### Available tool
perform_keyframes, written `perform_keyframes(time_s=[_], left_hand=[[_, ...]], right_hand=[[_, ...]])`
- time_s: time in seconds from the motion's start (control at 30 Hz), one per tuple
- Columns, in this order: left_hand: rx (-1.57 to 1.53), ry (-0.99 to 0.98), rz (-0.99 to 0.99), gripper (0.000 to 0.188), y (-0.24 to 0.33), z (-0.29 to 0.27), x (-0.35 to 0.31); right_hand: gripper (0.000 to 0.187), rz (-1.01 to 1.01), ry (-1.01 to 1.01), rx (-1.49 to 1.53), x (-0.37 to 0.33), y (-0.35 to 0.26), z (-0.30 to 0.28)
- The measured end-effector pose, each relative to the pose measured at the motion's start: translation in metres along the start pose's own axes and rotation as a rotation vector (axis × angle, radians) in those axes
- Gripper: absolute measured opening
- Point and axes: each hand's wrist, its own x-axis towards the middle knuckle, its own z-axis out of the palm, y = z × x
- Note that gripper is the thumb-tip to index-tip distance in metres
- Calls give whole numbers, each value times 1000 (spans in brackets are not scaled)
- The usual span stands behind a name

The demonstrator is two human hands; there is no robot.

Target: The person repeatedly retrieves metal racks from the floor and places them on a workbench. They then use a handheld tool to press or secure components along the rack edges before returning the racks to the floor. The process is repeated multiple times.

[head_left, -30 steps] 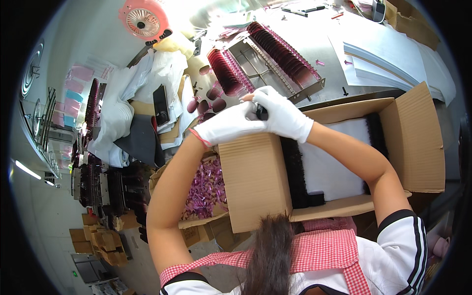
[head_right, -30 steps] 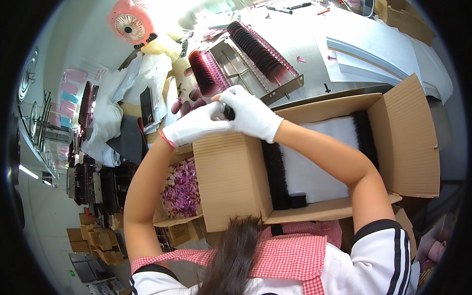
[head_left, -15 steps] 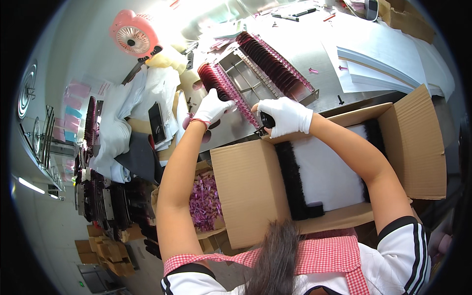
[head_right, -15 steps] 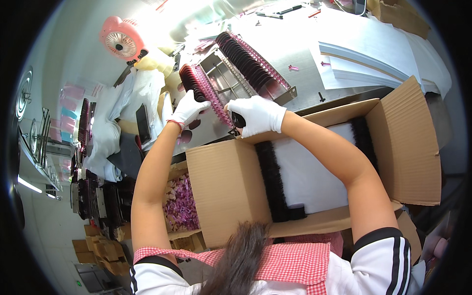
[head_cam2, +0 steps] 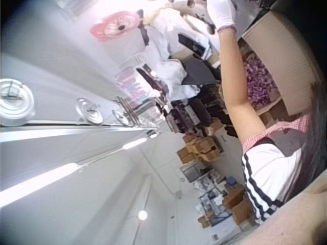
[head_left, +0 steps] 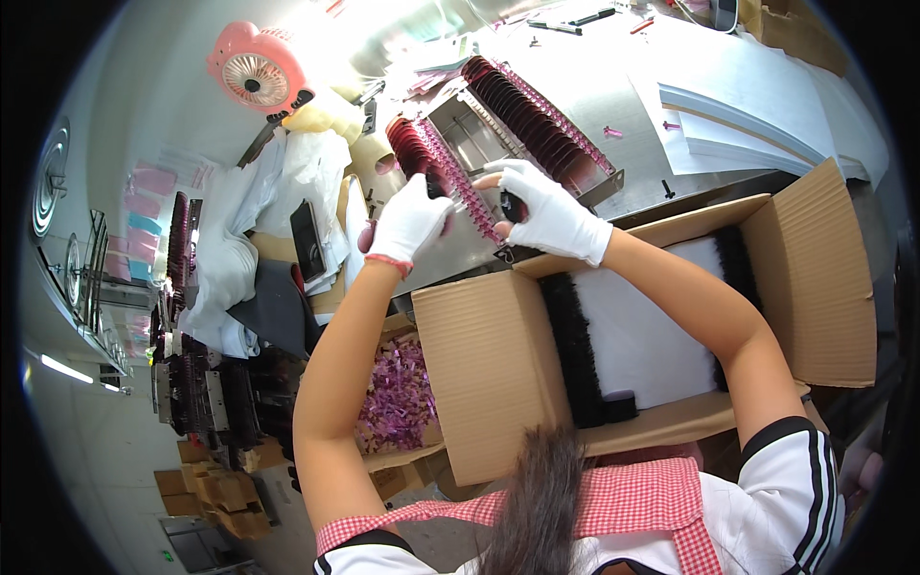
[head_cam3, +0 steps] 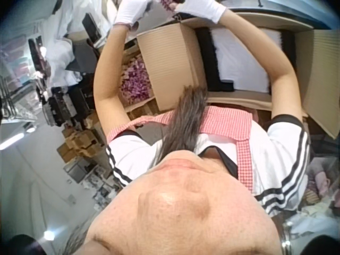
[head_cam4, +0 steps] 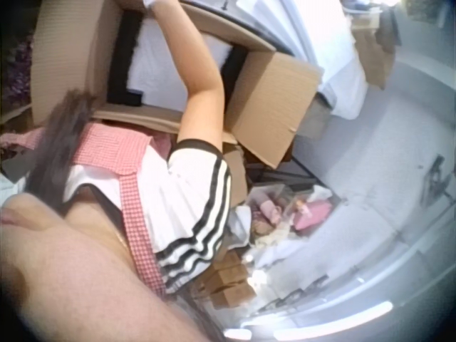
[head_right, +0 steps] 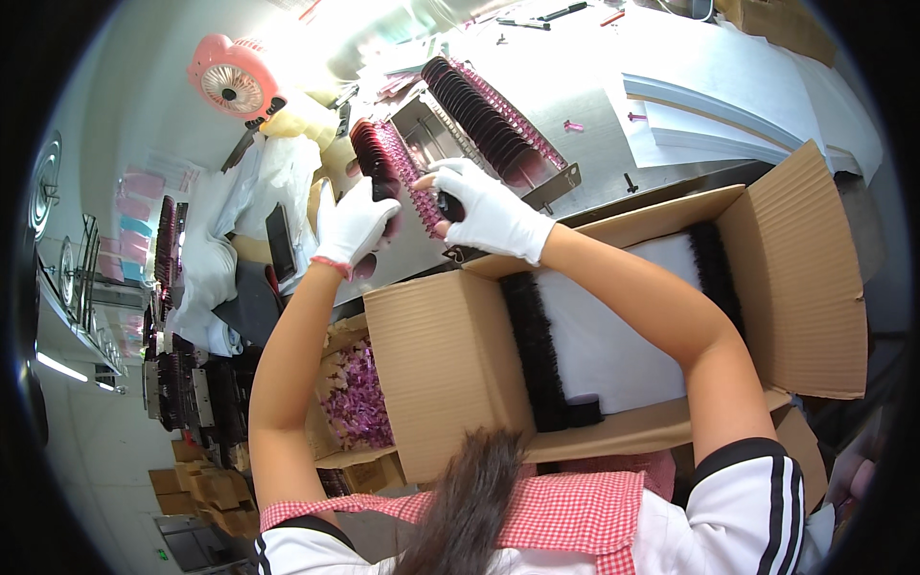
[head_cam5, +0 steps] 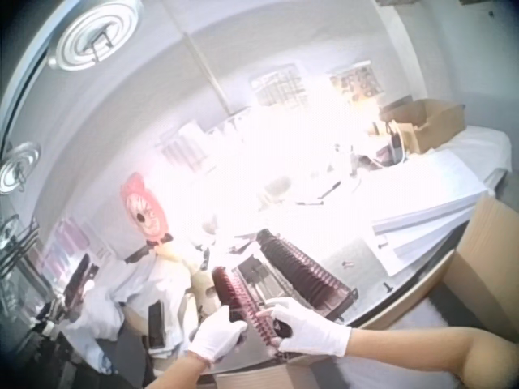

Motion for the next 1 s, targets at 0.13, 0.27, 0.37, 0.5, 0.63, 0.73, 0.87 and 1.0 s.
perform_keyframes(time_s=[0.13, 0.27, 0.37, 0.5, 0.63, 0.73, 0.87, 1.0], left_hand=[[-287, -147, 279, 27, 24, 4, -33], [-343, -533, 236, 26, 16, -14, -32], [-209, -173, 255, 45, -20, -24, 9], [6, 204, -33, 86, -69, -10, 81], [-54, 81, -5, 92, -86, 4, 117], [-61, -9, -54, 72, -79, 6, 126], [-284, -92, -175, 46, -67, 14, 125], [172, 116, 208, 27, -51, 26, 128]], right_hand=[[73, -18, 43, 68, 5, -26, 20], [54, 64, 142, -10, 5, -18, 11], [46, 7, 50, -61, -1, 2, -3], [39, -87, -210, -212, -2, 21, -9], [37, -134, -221, -122, 0, 26, -11], [37, -139, -251, -106, 1, 27, -15], [38, -139, -281, -106, 2, 27, -18], [39, -167, -254, -100, 2, 27, -15]])
